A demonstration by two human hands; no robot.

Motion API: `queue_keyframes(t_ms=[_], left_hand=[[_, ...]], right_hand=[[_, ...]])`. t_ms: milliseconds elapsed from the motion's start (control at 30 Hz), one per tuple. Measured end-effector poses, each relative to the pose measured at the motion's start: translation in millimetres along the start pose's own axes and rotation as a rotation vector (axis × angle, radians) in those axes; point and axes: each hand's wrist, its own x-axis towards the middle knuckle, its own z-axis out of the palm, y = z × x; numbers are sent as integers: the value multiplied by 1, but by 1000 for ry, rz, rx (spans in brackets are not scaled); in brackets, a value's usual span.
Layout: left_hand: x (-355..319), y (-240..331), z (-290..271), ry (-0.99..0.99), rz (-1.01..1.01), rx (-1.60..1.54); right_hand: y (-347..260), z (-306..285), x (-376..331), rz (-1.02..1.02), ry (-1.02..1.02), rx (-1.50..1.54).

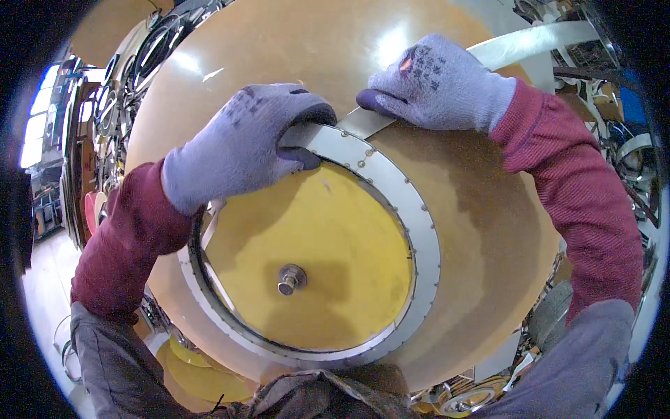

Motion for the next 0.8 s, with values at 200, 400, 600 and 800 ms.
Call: queue_keyframes(t_ms=[200, 400, 600, 800], left_hand=[[19, 3, -14, -252, -155, -74], [32, 6, -15, -367, -157, -61], [38, 4, -14, -506, -269, 4], [41, 0, -12, -476, -246, -48]], right_hand=[[-18, -8, -37, -23, -38, 142], [-31, 0, -59, 141, 122, 160], [-45, 11, -107, 325, 133, 279], [-87, -1, -148, 537, 116, 418]])
